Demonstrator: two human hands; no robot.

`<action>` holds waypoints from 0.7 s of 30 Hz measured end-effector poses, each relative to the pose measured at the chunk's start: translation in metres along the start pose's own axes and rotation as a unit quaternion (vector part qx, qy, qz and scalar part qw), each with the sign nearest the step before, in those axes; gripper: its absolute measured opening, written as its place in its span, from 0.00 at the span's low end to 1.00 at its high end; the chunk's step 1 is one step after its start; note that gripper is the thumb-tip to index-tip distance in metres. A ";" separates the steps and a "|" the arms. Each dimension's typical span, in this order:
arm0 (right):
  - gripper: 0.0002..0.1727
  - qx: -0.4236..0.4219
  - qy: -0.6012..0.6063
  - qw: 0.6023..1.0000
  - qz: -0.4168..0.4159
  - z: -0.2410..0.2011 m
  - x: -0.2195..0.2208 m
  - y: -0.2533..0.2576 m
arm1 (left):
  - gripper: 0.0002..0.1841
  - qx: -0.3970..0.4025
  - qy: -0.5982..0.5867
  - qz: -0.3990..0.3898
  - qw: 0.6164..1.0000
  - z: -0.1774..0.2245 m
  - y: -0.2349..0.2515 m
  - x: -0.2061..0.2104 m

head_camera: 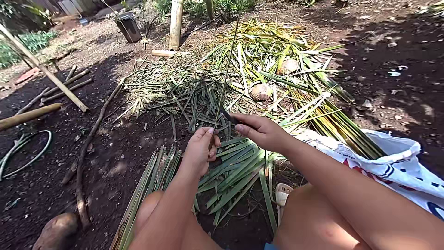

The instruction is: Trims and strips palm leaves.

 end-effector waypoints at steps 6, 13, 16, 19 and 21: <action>0.27 -0.009 0.016 0.997 -0.069 0.007 0.022 -0.001 | 0.14 -0.146 -0.181 -0.105 0.967 -0.012 0.005 0.013; 0.25 -0.051 -0.037 0.997 -0.038 0.007 0.018 0.004 | 0.14 -0.193 -0.243 -0.159 0.937 -0.015 0.004 0.007; 0.25 -0.042 -0.075 0.996 -0.031 0.008 0.017 0.006 | 0.13 -0.197 -0.246 -0.158 0.936 -0.015 0.004 0.004; 0.24 -0.020 -0.089 0.996 0.001 0.011 0.004 0.010 | 0.14 -0.200 -0.232 -0.167 0.937 -0.015 0.000 0.002; 0.23 0.021 -0.079 0.996 0.022 0.018 -0.009 0.012 | 0.13 -0.201 -0.208 -0.177 0.941 -0.016 -0.002 0.001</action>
Point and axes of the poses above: each hand's wrist, its own y-axis towards the middle knuckle, its own x-axis out of the palm, z = x × y, the point moved 4 cm from there along y, towards the middle knuckle, and after that the axes turned 6 degrees about -y, right-handed, at the moved point
